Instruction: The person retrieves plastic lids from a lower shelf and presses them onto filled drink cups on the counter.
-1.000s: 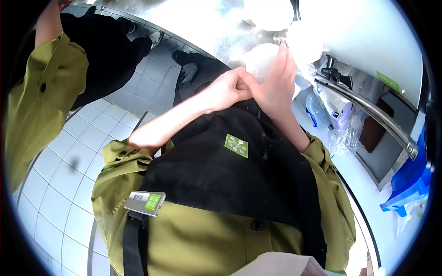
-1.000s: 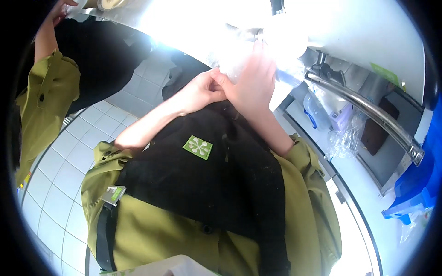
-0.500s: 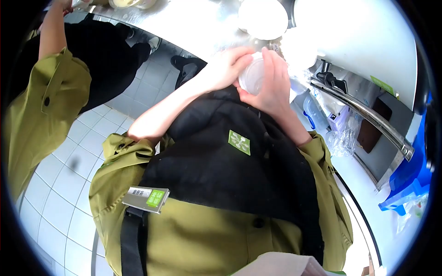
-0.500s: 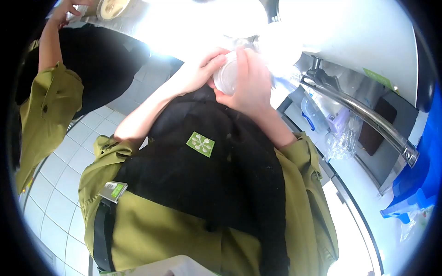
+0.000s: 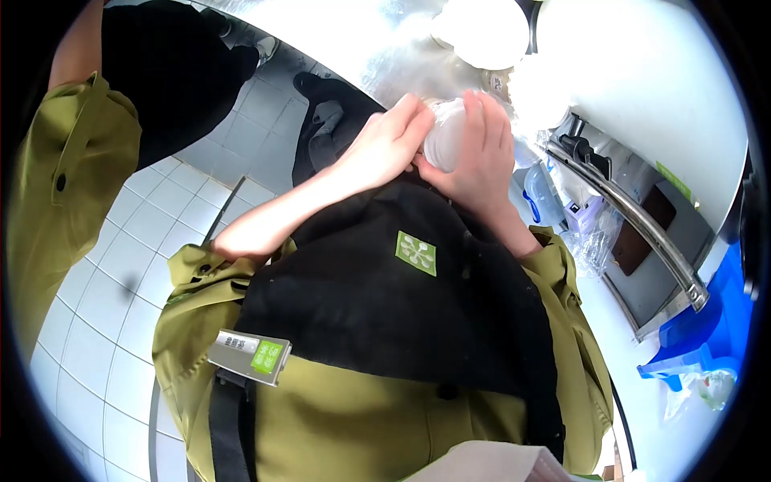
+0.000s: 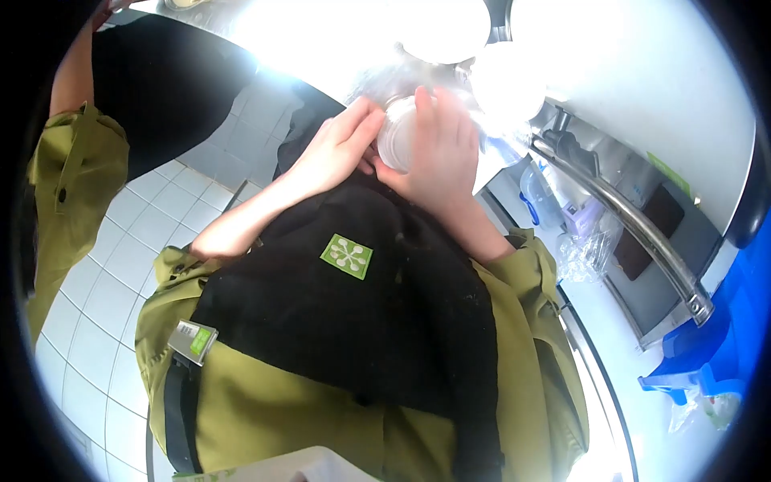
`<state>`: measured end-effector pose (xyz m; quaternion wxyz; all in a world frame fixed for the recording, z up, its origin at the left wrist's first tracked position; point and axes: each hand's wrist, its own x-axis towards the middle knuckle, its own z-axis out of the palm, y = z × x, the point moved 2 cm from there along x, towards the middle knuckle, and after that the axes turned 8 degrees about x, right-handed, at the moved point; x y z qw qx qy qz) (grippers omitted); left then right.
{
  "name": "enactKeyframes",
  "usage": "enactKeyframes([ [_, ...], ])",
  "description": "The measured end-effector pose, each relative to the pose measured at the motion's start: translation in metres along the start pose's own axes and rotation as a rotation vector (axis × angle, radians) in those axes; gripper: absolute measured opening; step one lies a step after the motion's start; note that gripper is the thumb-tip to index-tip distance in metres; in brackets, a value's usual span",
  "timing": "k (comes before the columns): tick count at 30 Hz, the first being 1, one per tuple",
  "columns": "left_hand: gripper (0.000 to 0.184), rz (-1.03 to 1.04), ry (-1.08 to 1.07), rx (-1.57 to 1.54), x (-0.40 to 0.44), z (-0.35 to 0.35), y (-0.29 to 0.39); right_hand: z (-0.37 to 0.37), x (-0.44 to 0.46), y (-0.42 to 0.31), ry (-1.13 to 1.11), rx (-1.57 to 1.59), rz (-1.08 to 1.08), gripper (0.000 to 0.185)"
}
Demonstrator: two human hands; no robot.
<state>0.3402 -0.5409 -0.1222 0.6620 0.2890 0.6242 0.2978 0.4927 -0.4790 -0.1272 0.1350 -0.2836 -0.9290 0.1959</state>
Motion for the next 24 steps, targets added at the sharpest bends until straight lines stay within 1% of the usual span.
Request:
enactKeyframes([
  [1, 0.027, 0.156, 0.136, 0.176, 0.012, 0.007, -0.013, -0.001, 0.0, 0.0, 0.001, -0.005, -0.006, 0.094],
  [4, 0.026, 0.465, 0.299, 0.206, 0.029, 0.016, -0.023, -0.001, 0.003, -0.002, 0.012, 0.007, -0.011, 0.092],
  [5, 0.025, 0.434, 0.298, 0.226, 0.031, 0.018, -0.026, -0.002, 0.003, -0.002, 0.015, 0.014, -0.003, 0.091],
  [8, 0.025, 0.515, 0.288, 0.09, 0.039, 0.021, -0.03, -0.006, 0.005, -0.003, -0.001, 0.052, 0.011, 0.089],
  [11, 0.022, 0.478, 0.207, 0.262, 0.036, 0.01, -0.021, -0.006, 0.004, 0.001, 0.007, 0.059, -0.023, 0.086],
  [12, 0.019, 0.251, 0.069, 0.212, 0.029, 0.003, 0.002, -0.009, 0.004, 0.002, 0.0, 0.031, -0.005, 0.085],
  [14, 0.016, 0.233, 0.032, 0.211, 0.031, 0.0, 0.007, -0.005, 0.006, -0.004, -0.033, -0.016, 0.039, 0.082],
  [15, 0.016, 0.473, 0.111, 0.323, 0.037, 0.002, 0.006, -0.003, 0.005, -0.004, -0.004, -0.029, 0.038, 0.079],
  [18, 0.016, 0.249, 0.041, 0.298, 0.032, 0.002, -0.004, -0.003, 0.006, -0.003, -0.055, -0.003, 0.029, 0.08],
  [19, 0.017, 0.362, 0.13, 0.405, 0.035, 0.004, -0.013, -0.006, 0.007, -0.004, -0.087, 0.014, 0.037, 0.079],
  [22, 0.018, 0.414, 0.203, 0.388, 0.03, 0.004, -0.012, -0.01, 0.009, -0.003, -0.067, -0.02, -0.081, 0.084],
  [23, 0.018, 0.399, 0.231, 0.397, 0.03, 0.005, -0.014, -0.014, 0.009, -0.004, -0.099, -0.048, -0.101, 0.083],
  [24, 0.018, 0.393, 0.267, 0.396, 0.028, 0.007, -0.012, -0.021, 0.006, -0.005, -0.066, -0.033, -0.133, 0.08],
])
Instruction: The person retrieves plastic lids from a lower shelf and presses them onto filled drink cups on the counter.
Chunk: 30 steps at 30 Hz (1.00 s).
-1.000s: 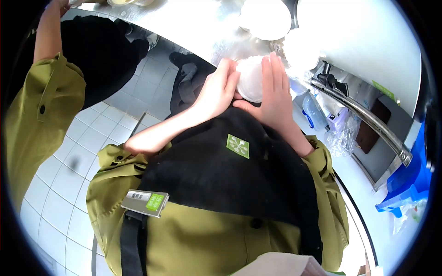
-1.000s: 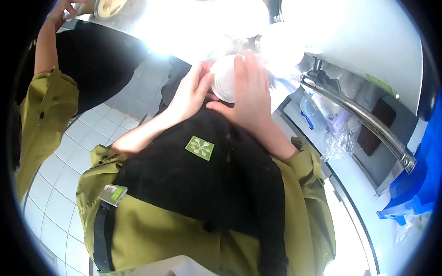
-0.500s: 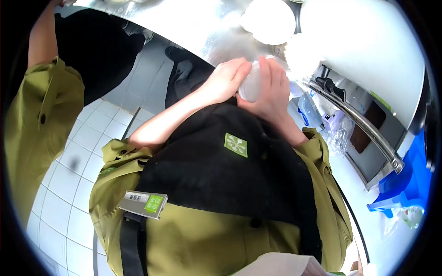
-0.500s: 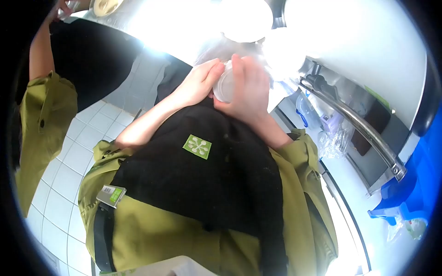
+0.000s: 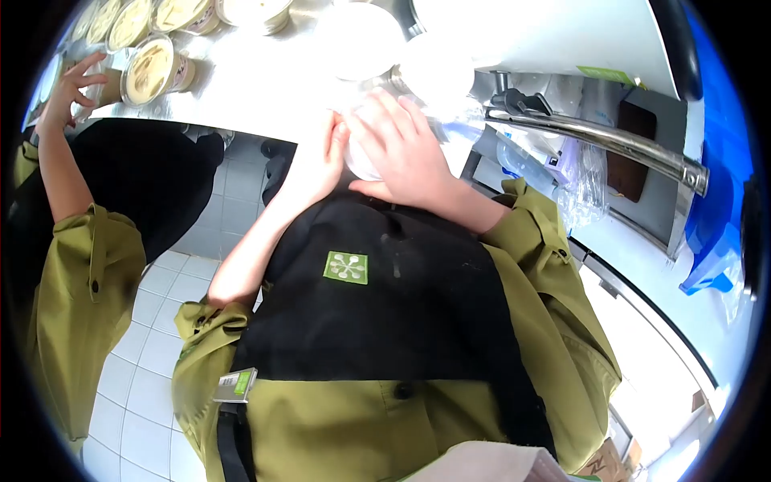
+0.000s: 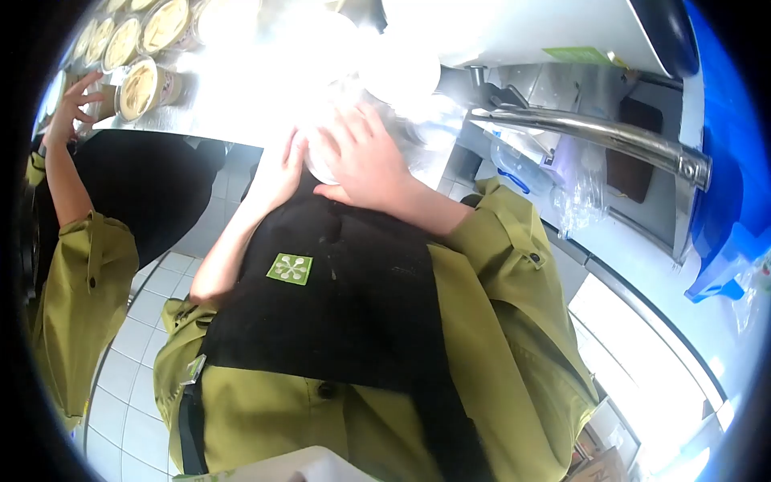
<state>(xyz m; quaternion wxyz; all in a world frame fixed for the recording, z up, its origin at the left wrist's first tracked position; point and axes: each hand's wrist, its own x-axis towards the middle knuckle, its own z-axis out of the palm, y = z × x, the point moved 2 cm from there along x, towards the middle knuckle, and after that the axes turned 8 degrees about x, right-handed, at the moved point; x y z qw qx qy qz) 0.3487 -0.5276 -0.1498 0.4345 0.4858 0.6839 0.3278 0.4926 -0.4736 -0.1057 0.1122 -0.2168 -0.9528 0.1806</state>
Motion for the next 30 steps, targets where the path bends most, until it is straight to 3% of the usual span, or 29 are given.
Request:
enactKeyframes([
  [2, 0.019, -0.031, 0.07, 0.013, -0.002, -0.001, 0.004, -0.014, -0.01, -0.005, 0.064, 0.027, -0.068, 0.074],
  [5, 0.02, -0.095, 0.123, -0.058, 0.003, 0.005, -0.012, -0.047, -0.047, 0.015, 0.337, 0.064, 0.196, 0.04],
  [7, 0.016, -0.174, 0.197, -0.212, -0.001, 0.004, -0.012, -0.036, -0.081, 0.057, 0.428, -0.024, 0.345, 0.037],
  [10, 0.012, -0.003, 0.362, 0.144, -0.037, -0.015, 0.019, -0.013, -0.099, 0.085, 0.249, -0.045, 0.498, 0.067],
  [12, 0.016, 0.298, 0.056, 0.168, -0.05, -0.014, 0.016, 0.004, -0.097, 0.098, 0.193, -0.032, 0.543, 0.084],
  [14, 0.021, 0.339, -0.311, 0.157, -0.049, -0.004, 0.016, 0.014, -0.094, 0.104, 0.144, -0.023, 0.607, 0.096],
  [15, 0.025, 0.236, -0.489, 0.214, -0.046, 0.003, 0.006, 0.013, -0.089, 0.106, 0.128, -0.019, 0.65, 0.099],
  [17, 0.031, 0.39, -0.443, 0.582, -0.046, 0.022, -0.016, 0.018, -0.089, 0.115, 0.109, 0.047, 0.711, 0.108],
  [20, 0.029, 0.625, -0.27, 1.006, -0.061, 0.039, 0.002, 0.012, -0.086, 0.112, 0.09, 0.122, 0.735, 0.105],
  [23, 0.025, 0.672, -0.148, 1.04, -0.067, 0.034, 0.015, 0.025, -0.096, 0.123, 0.19, -0.016, 0.488, 0.098],
  [30, 0.021, 0.62, -0.128, 1.097, -0.069, 0.048, -0.006, -0.002, -0.089, 0.097, 0.214, 0.044, 0.661, 0.099],
])
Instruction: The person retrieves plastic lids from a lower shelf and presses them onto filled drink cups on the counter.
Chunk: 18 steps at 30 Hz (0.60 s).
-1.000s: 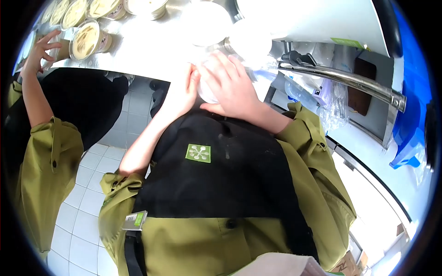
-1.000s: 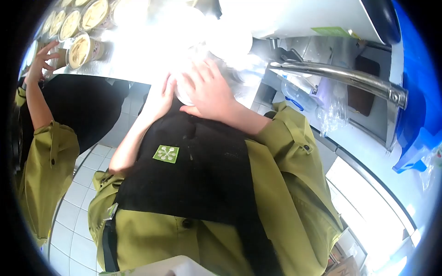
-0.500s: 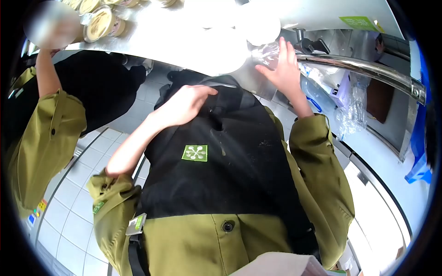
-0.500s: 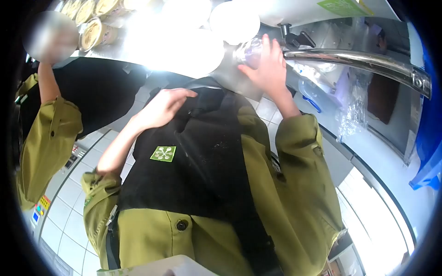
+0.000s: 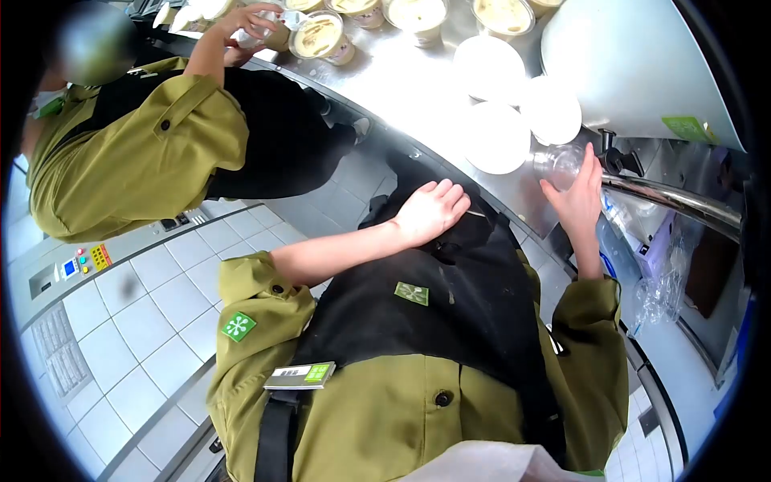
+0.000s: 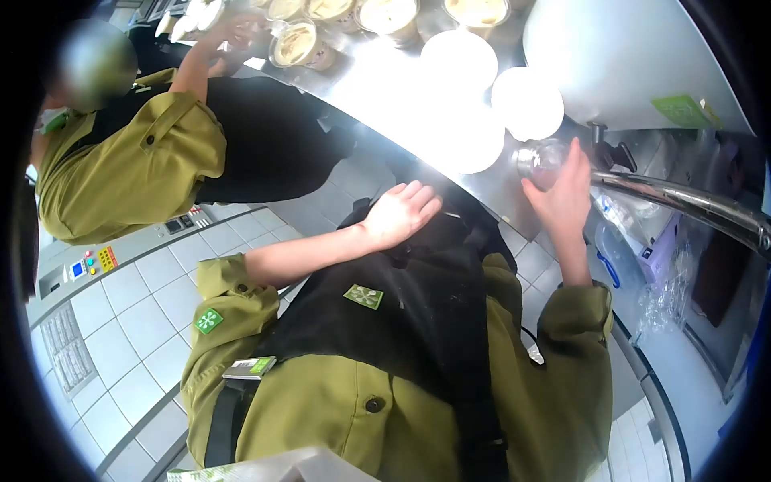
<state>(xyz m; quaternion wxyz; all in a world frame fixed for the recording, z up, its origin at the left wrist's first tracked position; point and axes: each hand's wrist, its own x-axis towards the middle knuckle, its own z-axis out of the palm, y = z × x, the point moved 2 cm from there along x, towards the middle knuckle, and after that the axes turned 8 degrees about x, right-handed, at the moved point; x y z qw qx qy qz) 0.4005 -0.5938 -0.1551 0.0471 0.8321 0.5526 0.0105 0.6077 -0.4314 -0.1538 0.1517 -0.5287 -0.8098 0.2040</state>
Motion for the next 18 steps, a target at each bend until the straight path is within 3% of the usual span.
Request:
enactKeyframes([
  [4, 0.019, 0.002, -0.005, 0.007, 0.003, 0.003, 0.005, 0.0, -0.003, -0.003, 0.015, 0.009, 0.076, 0.101],
  [18, 0.01, 0.042, -0.007, -0.015, 0.011, 0.005, 0.003, -0.005, -0.012, 0.003, 0.099, 0.073, 0.006, 0.099],
])
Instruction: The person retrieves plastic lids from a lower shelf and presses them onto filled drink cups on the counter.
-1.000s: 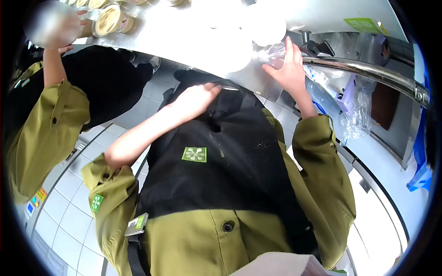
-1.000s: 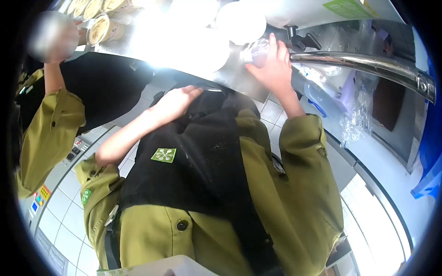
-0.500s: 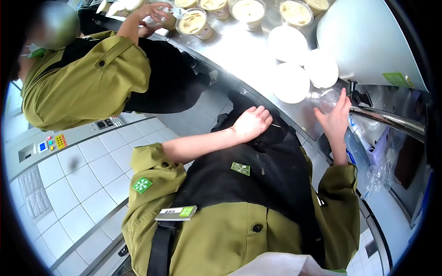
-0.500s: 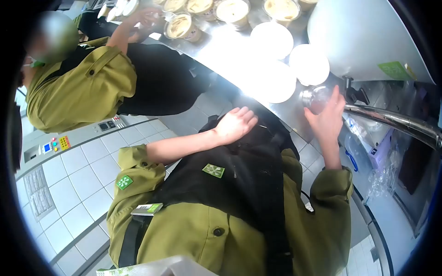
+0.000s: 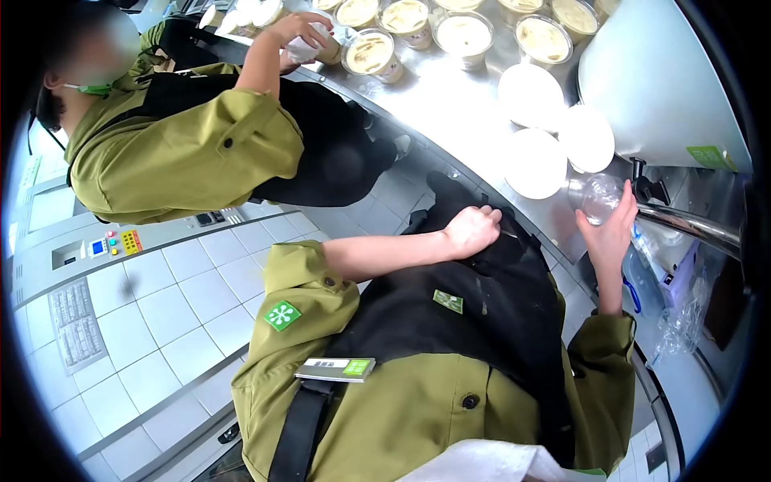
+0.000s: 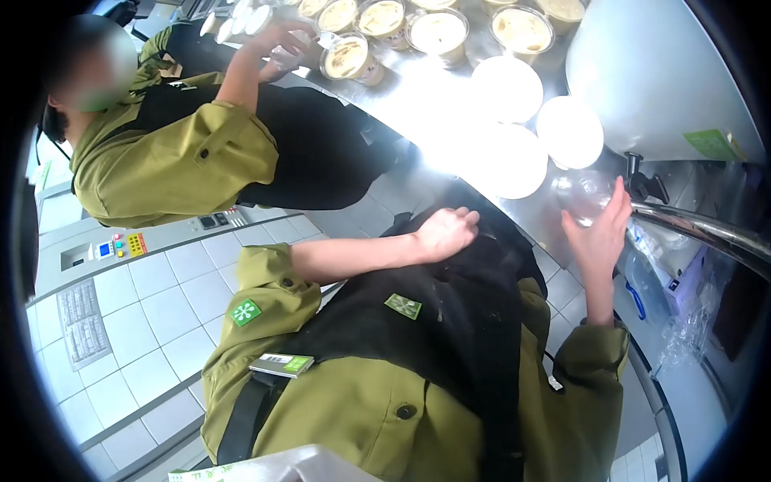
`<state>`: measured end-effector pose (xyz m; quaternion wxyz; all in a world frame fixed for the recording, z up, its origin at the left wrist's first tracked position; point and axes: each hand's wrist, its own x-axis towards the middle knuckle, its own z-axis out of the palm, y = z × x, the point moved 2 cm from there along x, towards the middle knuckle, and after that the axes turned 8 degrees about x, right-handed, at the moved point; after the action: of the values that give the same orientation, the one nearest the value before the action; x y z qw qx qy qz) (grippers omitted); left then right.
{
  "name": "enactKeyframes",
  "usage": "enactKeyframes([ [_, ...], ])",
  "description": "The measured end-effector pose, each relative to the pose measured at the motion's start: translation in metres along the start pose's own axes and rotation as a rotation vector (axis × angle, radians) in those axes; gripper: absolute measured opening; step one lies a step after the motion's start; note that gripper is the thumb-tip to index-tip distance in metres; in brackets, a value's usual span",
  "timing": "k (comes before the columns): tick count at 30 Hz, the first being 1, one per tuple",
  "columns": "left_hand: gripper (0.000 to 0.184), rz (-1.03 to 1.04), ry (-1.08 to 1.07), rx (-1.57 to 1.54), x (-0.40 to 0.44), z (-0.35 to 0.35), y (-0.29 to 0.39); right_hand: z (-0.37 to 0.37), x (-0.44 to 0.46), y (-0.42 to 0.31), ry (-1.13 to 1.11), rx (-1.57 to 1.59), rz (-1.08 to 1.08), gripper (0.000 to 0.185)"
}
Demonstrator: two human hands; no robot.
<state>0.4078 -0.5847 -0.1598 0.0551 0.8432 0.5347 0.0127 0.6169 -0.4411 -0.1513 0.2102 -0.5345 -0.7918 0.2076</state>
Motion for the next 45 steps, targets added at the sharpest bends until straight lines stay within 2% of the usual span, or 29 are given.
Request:
enactKeyframes([
  [3, 0.009, 0.007, 0.003, -0.018, 0.0, 0.0, 0.0, -0.004, -0.003, -0.002, 0.014, 0.036, -0.012, 0.097],
  [8, 0.006, 0.015, 0.025, -0.079, -0.017, -0.005, -0.015, -0.008, -0.002, 0.001, 0.034, 0.077, -0.173, 0.095],
  [12, 0.005, -0.013, 0.074, -0.207, -0.024, -0.029, -0.024, -0.013, -0.007, 0.002, 0.032, 0.187, 0.054, 0.097],
  [15, 0.005, -0.124, 0.159, -0.4, -0.024, -0.058, -0.025, -0.016, -0.011, 0.006, 0.053, 0.199, -0.029, 0.099],
  [18, 0.01, -0.23, 0.062, -0.467, -0.039, -0.05, -0.035, -0.02, -0.011, 0.002, 0.045, 0.217, 0.014, 0.099],
  [22, 0.018, -0.279, 0.287, -0.54, -0.051, -0.071, -0.057, -0.035, -0.023, 0.005, 0.021, 0.442, 0.11, 0.09],
  [24, 0.014, -0.405, 0.444, -0.459, -0.053, -0.099, -0.077, -0.044, -0.03, 0.0, 0.09, 0.589, 0.089, 0.091],
  [25, 0.012, -0.46, 0.523, -0.438, -0.055, -0.108, -0.082, -0.049, -0.034, 0.0, 0.084, 0.616, 0.167, 0.093],
  [26, 0.007, -0.709, 0.55, -0.535, -0.063, -0.104, -0.09, -0.057, -0.035, -0.006, 0.085, 0.58, 0.151, 0.095],
  [28, 0.005, -0.986, 0.707, -0.85, -0.061, -0.095, -0.114, -0.065, -0.031, -0.021, 0.119, 0.576, 0.152, 0.099],
  [29, 0.004, -1.078, 0.672, -1.153, -0.058, -0.089, -0.124, -0.066, -0.03, -0.026, 0.119, 0.619, 0.112, 0.1],
  [30, 0.004, -1.1, 0.809, -1.342, -0.043, -0.079, -0.132, -0.067, -0.029, -0.029, 0.124, 0.654, 0.074, 0.101],
  [32, 0.004, -0.962, 0.859, -1.758, -0.029, -0.046, -0.159, -0.07, -0.021, -0.041, 0.098, 0.621, 0.046, 0.099],
  [33, 0.008, -0.963, 0.942, -1.903, -0.012, -0.042, -0.17, -0.071, -0.017, -0.047, 0.088, 0.613, 0.054, 0.1],
  [36, 0.011, -1.037, 1.187, -2.054, 0.034, -0.062, -0.179, -0.069, -0.01, -0.052, 0.087, 0.601, 0.047, 0.102],
  [37, 0.014, -0.935, 1.111, -2.08, 0.03, 0.01, -0.223, -0.07, -0.009, -0.055, 0.094, 0.597, 0.048, 0.102],
  [38, 0.014, -0.96, 1.104, -2.071, 0.035, 0.028, -0.232, -0.071, -0.008, -0.057, 0.101, 0.59, 0.05, 0.102],
  [45, 0.022, -1.298, 1.066, -1.863, 0.062, 0.05, -0.229, -0.07, -0.017, -0.059, 0.131, 0.614, 0.095, 0.101],
])
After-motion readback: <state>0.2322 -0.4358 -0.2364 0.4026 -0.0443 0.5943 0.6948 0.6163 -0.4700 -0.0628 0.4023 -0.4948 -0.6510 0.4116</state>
